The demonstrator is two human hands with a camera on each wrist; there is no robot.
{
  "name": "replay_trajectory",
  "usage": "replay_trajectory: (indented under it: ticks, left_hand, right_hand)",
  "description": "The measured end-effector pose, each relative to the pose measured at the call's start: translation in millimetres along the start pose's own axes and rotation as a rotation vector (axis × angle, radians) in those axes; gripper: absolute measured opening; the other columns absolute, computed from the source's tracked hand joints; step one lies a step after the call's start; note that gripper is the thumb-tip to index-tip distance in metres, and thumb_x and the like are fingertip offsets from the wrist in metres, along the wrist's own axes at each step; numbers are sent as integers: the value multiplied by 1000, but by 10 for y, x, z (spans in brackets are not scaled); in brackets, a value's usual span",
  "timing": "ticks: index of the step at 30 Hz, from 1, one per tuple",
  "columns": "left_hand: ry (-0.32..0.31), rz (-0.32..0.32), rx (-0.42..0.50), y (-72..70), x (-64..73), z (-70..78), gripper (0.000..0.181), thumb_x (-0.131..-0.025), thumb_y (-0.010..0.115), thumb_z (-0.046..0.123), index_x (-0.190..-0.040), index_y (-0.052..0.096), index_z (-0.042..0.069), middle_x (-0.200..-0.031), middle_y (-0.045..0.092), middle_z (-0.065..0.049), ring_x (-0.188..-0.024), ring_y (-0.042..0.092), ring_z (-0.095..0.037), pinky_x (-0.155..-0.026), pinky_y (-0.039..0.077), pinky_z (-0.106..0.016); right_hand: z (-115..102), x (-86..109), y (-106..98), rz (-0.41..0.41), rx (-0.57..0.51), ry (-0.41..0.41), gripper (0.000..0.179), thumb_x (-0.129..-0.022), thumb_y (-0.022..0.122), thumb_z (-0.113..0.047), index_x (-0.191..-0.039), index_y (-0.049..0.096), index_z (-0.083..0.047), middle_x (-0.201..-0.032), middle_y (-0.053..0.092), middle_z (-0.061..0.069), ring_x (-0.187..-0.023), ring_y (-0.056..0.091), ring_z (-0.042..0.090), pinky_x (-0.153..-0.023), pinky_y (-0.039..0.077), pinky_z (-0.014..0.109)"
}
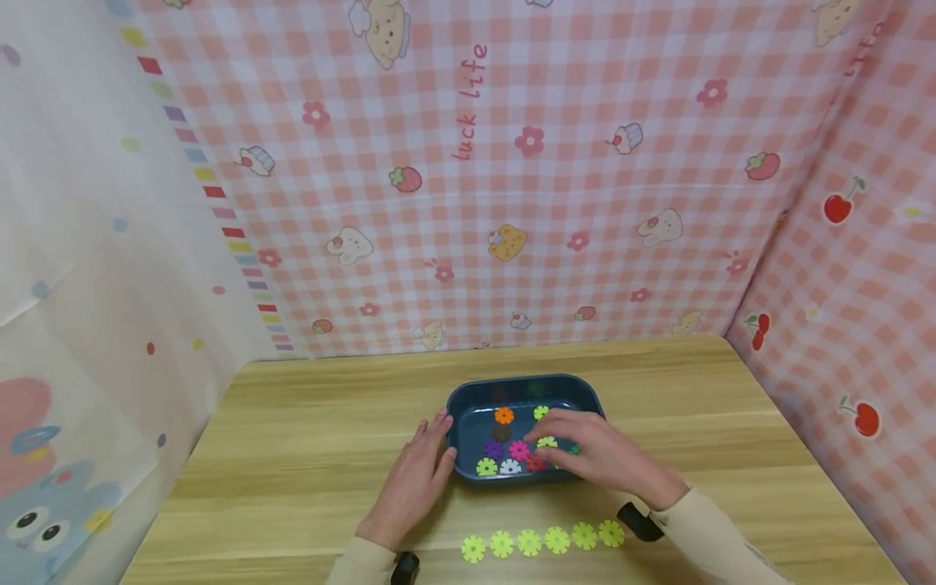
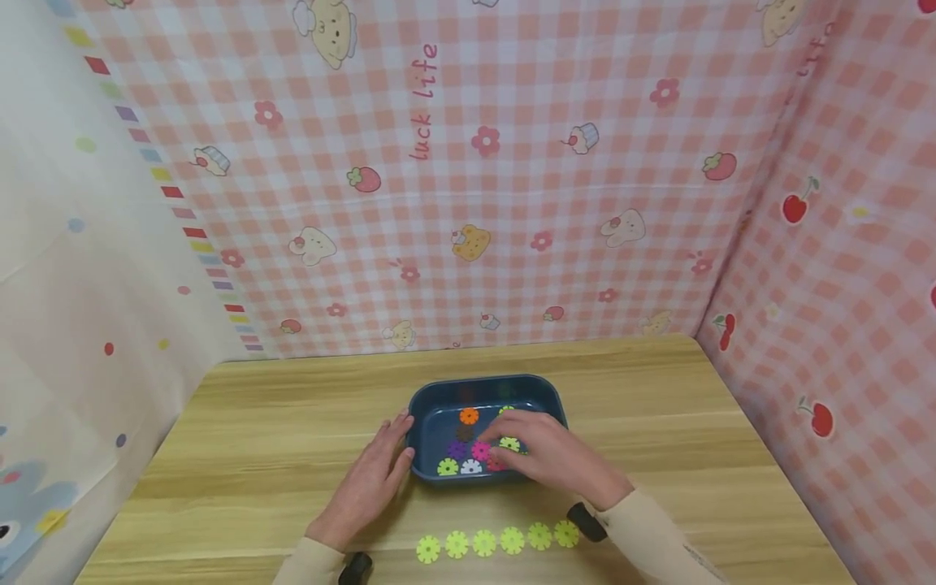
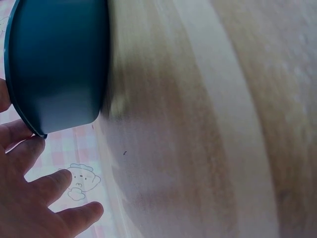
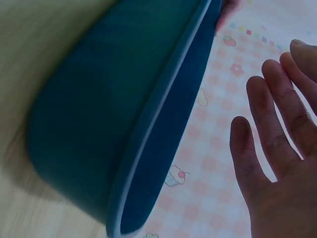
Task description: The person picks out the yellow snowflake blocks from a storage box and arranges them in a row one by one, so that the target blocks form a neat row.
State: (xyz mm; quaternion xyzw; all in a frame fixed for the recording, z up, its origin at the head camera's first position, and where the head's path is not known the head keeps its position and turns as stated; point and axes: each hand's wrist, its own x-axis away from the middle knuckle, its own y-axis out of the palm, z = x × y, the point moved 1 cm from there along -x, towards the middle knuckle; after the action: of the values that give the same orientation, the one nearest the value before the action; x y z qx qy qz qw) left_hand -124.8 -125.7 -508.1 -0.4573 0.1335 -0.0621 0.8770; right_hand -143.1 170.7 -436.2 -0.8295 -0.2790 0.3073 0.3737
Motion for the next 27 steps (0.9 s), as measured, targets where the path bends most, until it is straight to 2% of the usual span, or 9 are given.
replay_trajectory:
  ticks: [4, 9, 15, 22, 27]
  left_hand:
    - [-2, -3, 4, -5, 1, -2, 52, -110, 51, 28, -156, 45, 7, -165, 37, -10, -150, 34, -42, -115, 34, -66]
    - [1, -7, -9, -5, 1, -12, 51, -110, 51, 29, -156, 45, 7, -165, 38, -9, -149, 35, -42, -115, 35, -66]
    - [7, -4, -9, -4, -5, -20, 51, -110, 51, 28, -156, 46, 7, -165, 38, -9, -149, 35, -42, -114, 35, -66]
    - [13, 2, -9, -13, -7, -12, 51, -110, 51, 28, -156, 46, 7, -164, 39, -8, -149, 36, -42, -114, 36, -66]
    - [15, 0, -15, -17, 0, -9, 50, -110, 50, 28, -156, 46, 7, -164, 39, -9, -149, 36, -43, -113, 36, -66]
  right_hand:
    - [20, -116, 66, -34, 7, 14, 20, -100, 70, -16, -119, 75, -21, -115, 70, -9, -108, 66, 12, -92, 57, 38]
    - [43, -251, 140, -80, 31, 17, 21, -101, 70, -20, -122, 74, -21, -118, 69, -11, -112, 64, 11, -94, 56, 41]
    - [95, -399, 249, -144, 22, 29, 24, -100, 71, -20, -124, 75, -18, -119, 68, -12, -111, 63, 10, -96, 56, 36]
    - [162, -536, 376, -186, 25, -20, 25, -97, 75, -15, -122, 76, -13, -120, 70, -10, -114, 62, 11, -100, 54, 37]
    - [215, -605, 459, -249, 15, -10, 26, -97, 75, -13, -123, 75, -12, -121, 69, -10, -117, 61, 11, -105, 51, 40]
